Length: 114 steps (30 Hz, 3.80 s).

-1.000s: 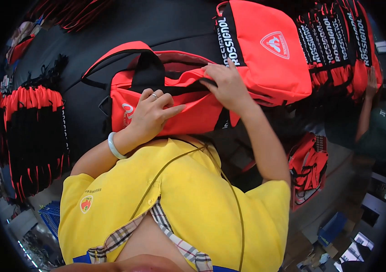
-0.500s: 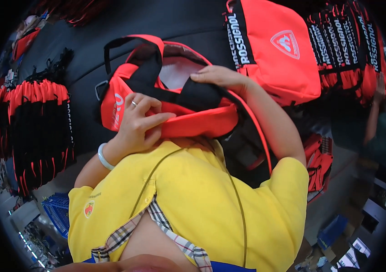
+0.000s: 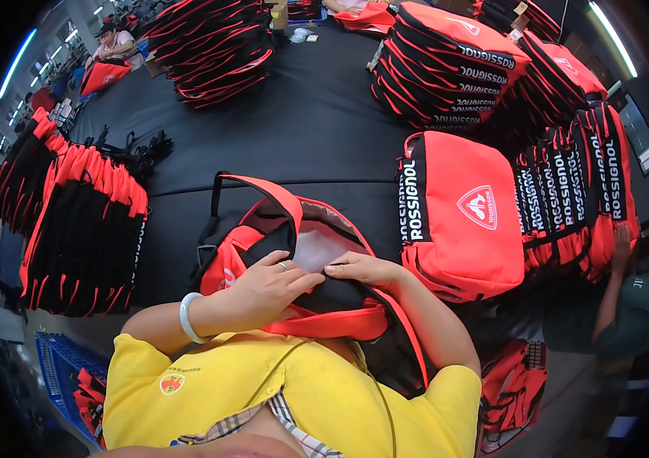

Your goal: Checking the interior and zippers of red backpacks in a manufacturing or warehouse setting.

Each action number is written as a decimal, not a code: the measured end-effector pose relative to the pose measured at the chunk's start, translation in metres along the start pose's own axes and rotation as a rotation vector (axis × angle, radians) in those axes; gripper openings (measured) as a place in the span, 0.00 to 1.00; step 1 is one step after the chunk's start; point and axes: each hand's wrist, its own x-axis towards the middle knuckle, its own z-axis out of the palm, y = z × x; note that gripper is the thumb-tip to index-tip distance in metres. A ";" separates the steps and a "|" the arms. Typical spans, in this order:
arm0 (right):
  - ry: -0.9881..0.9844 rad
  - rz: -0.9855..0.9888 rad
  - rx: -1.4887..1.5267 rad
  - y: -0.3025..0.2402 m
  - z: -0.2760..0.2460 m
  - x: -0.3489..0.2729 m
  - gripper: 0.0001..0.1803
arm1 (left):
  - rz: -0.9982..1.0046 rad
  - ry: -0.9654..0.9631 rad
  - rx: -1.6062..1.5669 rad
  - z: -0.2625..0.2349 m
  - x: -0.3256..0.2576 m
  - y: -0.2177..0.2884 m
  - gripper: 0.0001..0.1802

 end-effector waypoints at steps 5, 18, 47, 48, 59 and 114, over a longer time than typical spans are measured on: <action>-0.009 -0.031 -0.079 -0.005 -0.009 0.005 0.23 | -0.101 0.031 0.006 0.022 0.007 -0.010 0.26; 0.798 -0.677 -1.182 -0.061 0.076 -0.028 0.18 | -0.322 0.278 -0.155 0.040 -0.007 -0.033 0.22; 1.201 -0.710 -1.047 -0.003 0.098 0.041 0.23 | -0.637 0.380 -0.983 0.064 -0.012 -0.092 0.13; 1.203 -0.707 -1.048 -0.005 0.099 0.043 0.23 | -0.636 0.379 -0.986 0.064 -0.011 -0.091 0.13; 1.201 -0.675 -1.096 0.008 0.099 0.008 0.18 | -0.574 0.476 -0.833 0.067 -0.017 -0.070 0.14; 1.532 0.062 -0.584 0.098 0.119 -0.073 0.10 | -0.443 0.353 -0.359 0.066 -0.008 -0.041 0.27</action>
